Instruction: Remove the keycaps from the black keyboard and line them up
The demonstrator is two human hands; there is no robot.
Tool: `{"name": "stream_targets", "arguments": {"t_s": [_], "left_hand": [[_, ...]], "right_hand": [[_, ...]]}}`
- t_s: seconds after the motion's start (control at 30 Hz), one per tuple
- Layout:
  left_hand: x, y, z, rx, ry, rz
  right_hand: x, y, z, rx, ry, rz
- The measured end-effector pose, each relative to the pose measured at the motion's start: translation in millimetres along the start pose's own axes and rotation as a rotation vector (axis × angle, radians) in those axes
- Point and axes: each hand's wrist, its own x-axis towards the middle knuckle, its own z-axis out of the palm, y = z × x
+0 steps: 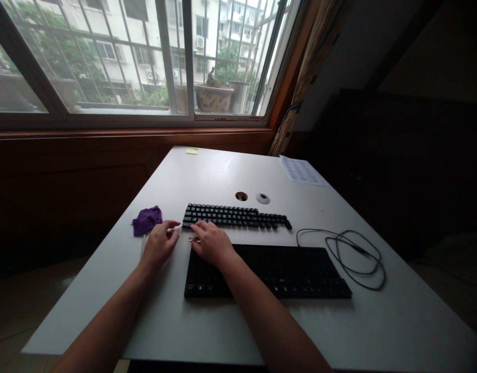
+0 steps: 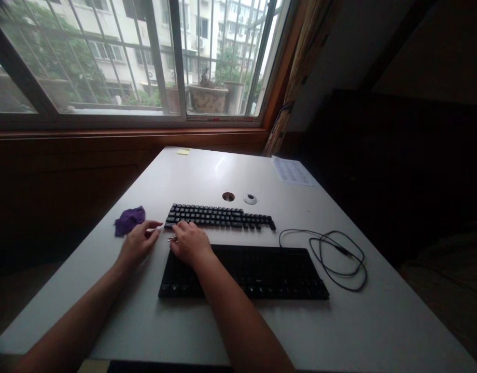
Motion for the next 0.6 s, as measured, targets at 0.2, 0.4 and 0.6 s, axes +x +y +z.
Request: {"name": "stream_targets", "arguments": {"t_s": [0.2, 0.4, 0.6], "left_hand": [[2.1, -5.1, 4.7, -0.031, 0.013, 0.053], [3.0, -7.2, 8.3, -0.064, -0.028, 0.100], [1.6, -4.2, 7.6, -0.069, -0.020, 0.105]], "right_hand": [[0.1, 1.4, 1.7, 0.003, 0.013, -0.007], [-0.2, 1.9, 3.1, 0.011, 0.020, -0.007], [-0.3, 1.1, 2.1, 0.004, 0.022, -0.006]]}}
